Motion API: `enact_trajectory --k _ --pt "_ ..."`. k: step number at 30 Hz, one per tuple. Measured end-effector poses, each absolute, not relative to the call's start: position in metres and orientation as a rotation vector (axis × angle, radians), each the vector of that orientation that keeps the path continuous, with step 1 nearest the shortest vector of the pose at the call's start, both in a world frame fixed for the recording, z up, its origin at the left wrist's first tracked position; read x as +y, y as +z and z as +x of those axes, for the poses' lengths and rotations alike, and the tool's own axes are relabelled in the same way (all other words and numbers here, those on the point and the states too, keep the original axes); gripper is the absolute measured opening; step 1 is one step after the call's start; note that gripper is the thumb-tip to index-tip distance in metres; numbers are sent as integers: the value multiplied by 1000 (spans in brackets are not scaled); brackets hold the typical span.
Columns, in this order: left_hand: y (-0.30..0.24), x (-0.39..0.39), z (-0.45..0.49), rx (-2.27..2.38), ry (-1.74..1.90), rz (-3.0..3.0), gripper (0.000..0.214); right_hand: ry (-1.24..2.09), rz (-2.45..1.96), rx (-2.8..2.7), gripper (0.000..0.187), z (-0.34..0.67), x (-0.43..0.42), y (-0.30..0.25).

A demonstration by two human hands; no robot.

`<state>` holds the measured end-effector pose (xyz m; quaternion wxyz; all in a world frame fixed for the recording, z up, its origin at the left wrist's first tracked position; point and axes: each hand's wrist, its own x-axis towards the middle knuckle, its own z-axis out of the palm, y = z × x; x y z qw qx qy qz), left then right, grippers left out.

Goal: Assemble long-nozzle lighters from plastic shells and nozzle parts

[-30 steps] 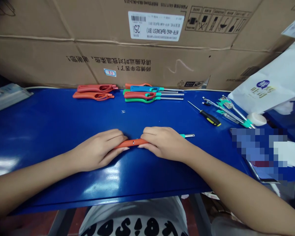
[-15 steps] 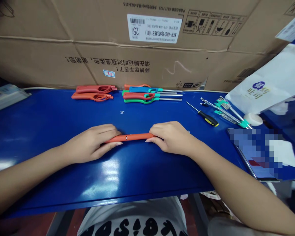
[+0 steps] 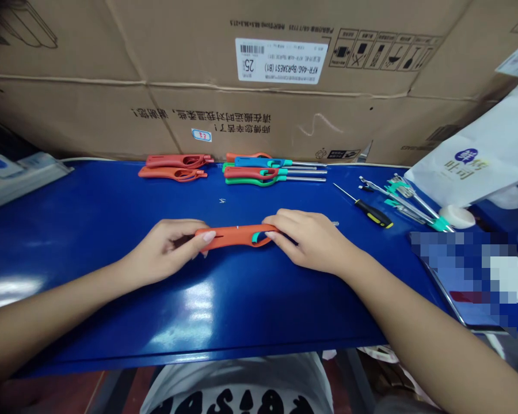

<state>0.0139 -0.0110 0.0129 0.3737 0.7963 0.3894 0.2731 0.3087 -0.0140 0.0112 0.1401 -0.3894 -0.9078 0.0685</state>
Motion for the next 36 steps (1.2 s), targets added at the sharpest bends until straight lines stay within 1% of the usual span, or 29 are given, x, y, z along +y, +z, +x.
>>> enact_trajectory --k 1,2,4,5,6,8,10,13,16,19,25,27,31,36 --pt "14 -13 17 1033 633 1804 50 189 -1111 -2627 33 306 -16 11" --pt "14 -14 20 1040 585 1594 51 185 -1093 -2637 39 304 -17 11" --pt "15 -16 25 1000 530 1300 43 183 -1055 -2663 54 299 -21 10" --pt "16 -17 26 973 532 1248 39 180 -1040 -2674 60 297 -23 10" --pt "16 -18 26 950 539 1262 40 174 -1033 -2682 61 295 -25 10" --pt "17 -21 24 921 564 1468 44 171 -1040 -2692 54 292 -28 10" --pt "16 -23 21 889 586 1836 42 186 -1046 -2694 45 290 -30 10" --pt "11 -26 17 787 577 2365 35 256 -986 -2719 42 286 -34 11" --pt "4 -28 16 672 526 2611 33 357 -902 -2786 37 283 -36 10" --pt "0 -29 17 610 520 2634 32 427 -838 -2803 34 281 -38 9" --pt "-1 -21 17 587 496 2579 29 507 -909 -2788 40 284 -37 13" --pt "-1 -14 14 584 499 2599 30 415 -967 -2794 40 289 -34 15" --pt "2 1 5 599 506 2582 30 119 -1066 -2819 39 301 -27 19" --pt "9 1 0 600 460 2595 27 -27 -995 -2796 42 304 -28 20"
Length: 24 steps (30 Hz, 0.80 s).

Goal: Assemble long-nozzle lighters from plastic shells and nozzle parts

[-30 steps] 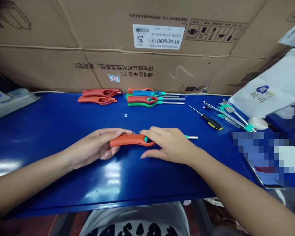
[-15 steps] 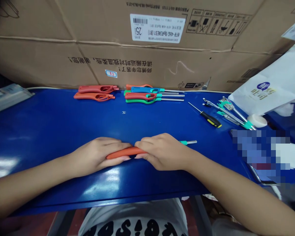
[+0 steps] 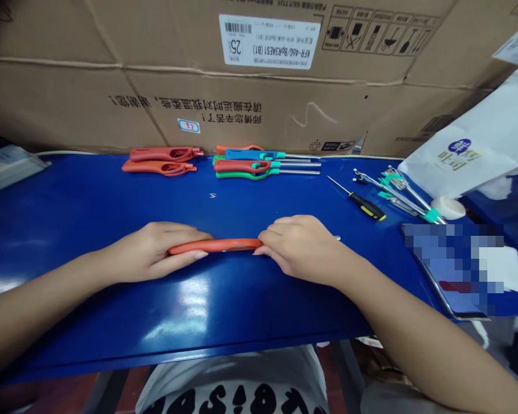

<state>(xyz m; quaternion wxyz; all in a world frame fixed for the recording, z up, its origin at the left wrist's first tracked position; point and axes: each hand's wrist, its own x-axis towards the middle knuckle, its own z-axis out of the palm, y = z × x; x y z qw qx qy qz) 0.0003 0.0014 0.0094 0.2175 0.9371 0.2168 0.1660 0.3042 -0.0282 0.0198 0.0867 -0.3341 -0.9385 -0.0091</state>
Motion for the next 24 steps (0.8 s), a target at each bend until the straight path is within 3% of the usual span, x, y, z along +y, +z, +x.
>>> enact_trajectory --k 6,13,19,24 --pt "10 -16 12 737 483 2621 33 -71 -953 -2785 40 301 -30 19" --pt "3 3 5 747 601 2603 22 -164 -1166 -2661 46 315 -16 22" --pt "2 19 -9 800 689 2553 19 -147 -1282 -2612 20 334 1 22" --pt "3 14 -8 777 704 2618 22 -29 -1101 -2674 22 331 0 21"
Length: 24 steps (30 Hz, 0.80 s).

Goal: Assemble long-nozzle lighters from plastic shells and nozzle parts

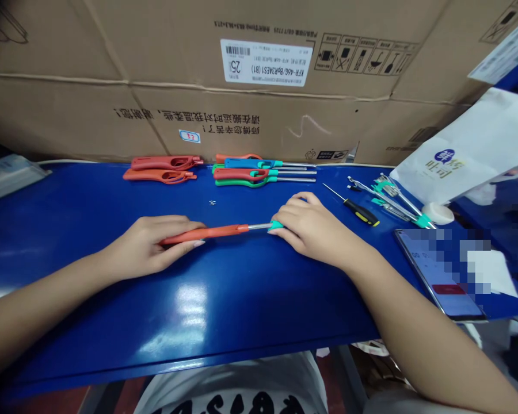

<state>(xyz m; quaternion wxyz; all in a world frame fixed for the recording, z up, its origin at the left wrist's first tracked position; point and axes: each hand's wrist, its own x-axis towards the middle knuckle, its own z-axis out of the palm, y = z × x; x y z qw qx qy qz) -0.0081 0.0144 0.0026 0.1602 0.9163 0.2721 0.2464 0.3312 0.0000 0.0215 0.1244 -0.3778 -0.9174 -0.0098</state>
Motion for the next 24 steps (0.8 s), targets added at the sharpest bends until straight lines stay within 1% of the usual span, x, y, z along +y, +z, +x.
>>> enact_trajectory --k 5,10,14,20,22,24 --pt "9 4 -8 806 663 2898 31 115 -1092 -2781 31 326 -5 22" --pt "33 -14 -7 980 642 3081 34 173 -1117 -2794 36 324 -7 23" --pt "44 -31 1 1055 634 2963 35 102 -1059 -2806 40 320 -11 24" --pt "21 -32 7 971 635 2786 37 -49 -923 -2835 47 308 -20 18" --pt "13 -27 6 957 628 2759 37 -38 -970 -2815 45 306 -21 16" --pt "8 -23 6 949 617 2709 37 24 -1028 -2773 39 305 -20 16"
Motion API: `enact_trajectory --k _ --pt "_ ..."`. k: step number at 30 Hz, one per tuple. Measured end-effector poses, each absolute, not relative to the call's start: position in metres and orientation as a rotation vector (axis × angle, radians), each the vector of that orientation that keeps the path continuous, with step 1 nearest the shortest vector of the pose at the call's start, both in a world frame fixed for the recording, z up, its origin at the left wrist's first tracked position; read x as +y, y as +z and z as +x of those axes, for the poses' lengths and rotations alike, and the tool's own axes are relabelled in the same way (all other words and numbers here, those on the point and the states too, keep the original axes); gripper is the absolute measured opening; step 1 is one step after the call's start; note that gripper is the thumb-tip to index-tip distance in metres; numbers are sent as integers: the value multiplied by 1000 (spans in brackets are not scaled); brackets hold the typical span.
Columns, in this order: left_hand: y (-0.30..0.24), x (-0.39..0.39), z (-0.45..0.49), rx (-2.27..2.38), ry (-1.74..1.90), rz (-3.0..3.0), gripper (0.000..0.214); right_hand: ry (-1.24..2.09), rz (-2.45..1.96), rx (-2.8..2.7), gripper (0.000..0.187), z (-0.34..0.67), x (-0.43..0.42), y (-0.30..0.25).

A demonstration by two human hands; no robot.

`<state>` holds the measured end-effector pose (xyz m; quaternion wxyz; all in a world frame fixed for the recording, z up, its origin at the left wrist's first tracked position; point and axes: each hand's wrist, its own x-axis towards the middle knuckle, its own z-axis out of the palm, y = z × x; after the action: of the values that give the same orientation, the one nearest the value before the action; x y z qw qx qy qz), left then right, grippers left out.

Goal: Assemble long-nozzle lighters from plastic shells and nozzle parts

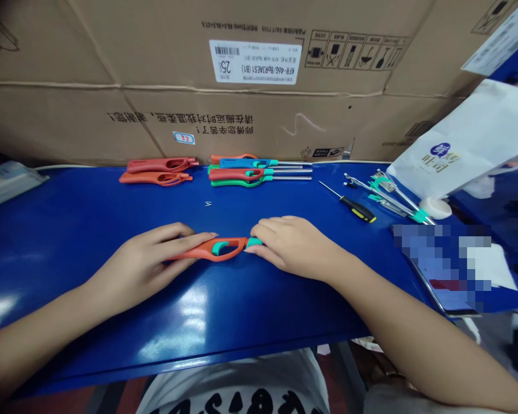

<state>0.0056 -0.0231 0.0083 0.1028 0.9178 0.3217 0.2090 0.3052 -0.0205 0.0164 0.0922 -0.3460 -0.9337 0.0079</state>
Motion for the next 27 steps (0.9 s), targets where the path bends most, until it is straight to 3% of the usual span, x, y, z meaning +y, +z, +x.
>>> enact_trajectory --k 4,15,27 --pt "4 -20 6 910 642 2560 34 57 -979 -2740 31 306 -20 18" --pt "-1 -35 12 820 698 2482 14 -46 -839 -2711 35 299 -28 6" --pt "-2 -40 12 800 654 2535 16 5 -807 -2789 32 298 -29 -1"
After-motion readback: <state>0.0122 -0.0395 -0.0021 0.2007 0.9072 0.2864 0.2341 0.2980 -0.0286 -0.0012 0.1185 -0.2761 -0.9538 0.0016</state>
